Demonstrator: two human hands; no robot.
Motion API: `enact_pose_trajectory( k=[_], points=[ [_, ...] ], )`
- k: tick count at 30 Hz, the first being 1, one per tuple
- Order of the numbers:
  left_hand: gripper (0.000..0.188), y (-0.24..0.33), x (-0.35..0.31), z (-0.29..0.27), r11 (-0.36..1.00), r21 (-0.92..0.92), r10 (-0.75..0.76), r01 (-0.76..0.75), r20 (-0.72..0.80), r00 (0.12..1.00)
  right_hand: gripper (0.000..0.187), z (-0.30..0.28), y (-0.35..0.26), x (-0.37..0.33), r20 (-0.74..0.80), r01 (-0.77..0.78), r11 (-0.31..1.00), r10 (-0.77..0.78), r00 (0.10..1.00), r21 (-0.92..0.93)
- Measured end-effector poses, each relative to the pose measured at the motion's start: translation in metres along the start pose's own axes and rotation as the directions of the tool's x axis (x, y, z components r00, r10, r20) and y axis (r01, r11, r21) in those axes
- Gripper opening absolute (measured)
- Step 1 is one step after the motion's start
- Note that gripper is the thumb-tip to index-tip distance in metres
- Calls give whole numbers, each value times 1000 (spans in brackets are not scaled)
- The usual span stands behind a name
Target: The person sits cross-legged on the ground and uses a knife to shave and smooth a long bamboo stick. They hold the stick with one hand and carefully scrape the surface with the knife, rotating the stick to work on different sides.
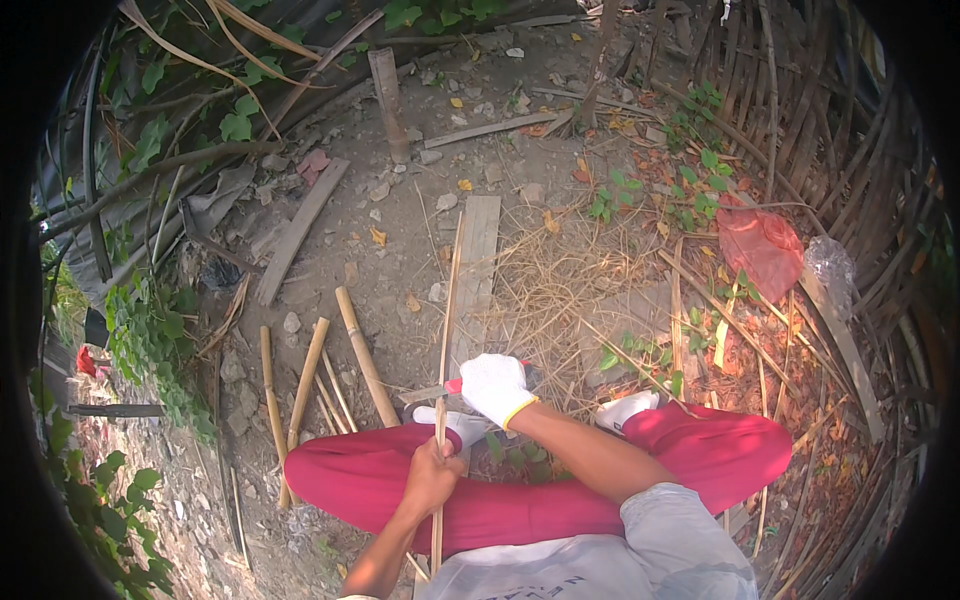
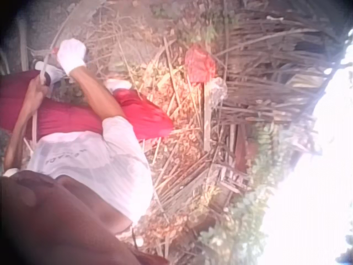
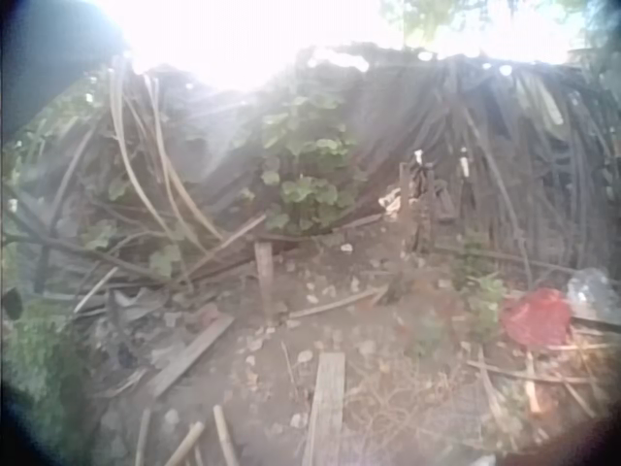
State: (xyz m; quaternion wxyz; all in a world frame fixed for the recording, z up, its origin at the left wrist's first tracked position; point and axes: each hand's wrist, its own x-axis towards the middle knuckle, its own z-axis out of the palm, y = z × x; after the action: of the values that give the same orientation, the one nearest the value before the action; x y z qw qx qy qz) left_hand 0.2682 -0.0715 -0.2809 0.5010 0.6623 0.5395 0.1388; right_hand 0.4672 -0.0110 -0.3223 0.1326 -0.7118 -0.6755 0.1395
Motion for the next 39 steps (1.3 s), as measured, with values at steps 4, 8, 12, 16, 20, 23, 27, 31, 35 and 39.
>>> enact_pose_trajectory(
  k=[4, 8, 12, 16, 20, 23, 27, 31, 35, 39],
  points=[
    [14, -12, 6, 3, 999, 7, 45, -45, -46, 998, 15, 0, -4, 6, -8, -1, 1000, 1, 1000, 8],
    [14, 0, 5, 0, 998, -51, -27, 25, -24, 999, 22, -11, -8, 10, 38, 8, 1000, -7, 999, -20],
    [13, 7, 8, -2, 1000, 8, 2, -1, -50, 999, 19, -11, -7, 15, -9, 11, 1000, -11, 1000, -12],
    [13, 9, 7, -4, 999, 40, 31, -29, -68, 997, 16, -3, -5, 21, -60, 4, 1000, -5, 998, -9],
    [16, 18, -12, 6, 994, -60, -89, 93, 72, 993, 23, -13, 16, 41, -41, -263, 964, 264, 964, 32],
    [15, -14, -54, 26, 997, -21, -61, 69, 251, 966, 21, -48, 112, 50, -100, -362, 928, 353, 930, -87],
    [15, -2, -43, 23, 985, -89, -114, 148, 311, 944, 21, -62, 121, 45, -152, -392, 908, 371, 916, -147],
    [17, 32, -53, 7, 992, -18, -114, 128, 342, 933, 22, -70, 130, 58, -187, -493, 865, 471, 862, -92],
    [26, -13, -102, -10, 963, -122, -175, 241, 396, 901, 23, -87, 181, 67, -191, -533, 834, 505, 842, -144],
    [29, -39, -123, -10, 998, 51, -31, 31, -9, 999, 26, -83, 217, 56, -172, -582, 799, 559, 811, -150]
  ],
)
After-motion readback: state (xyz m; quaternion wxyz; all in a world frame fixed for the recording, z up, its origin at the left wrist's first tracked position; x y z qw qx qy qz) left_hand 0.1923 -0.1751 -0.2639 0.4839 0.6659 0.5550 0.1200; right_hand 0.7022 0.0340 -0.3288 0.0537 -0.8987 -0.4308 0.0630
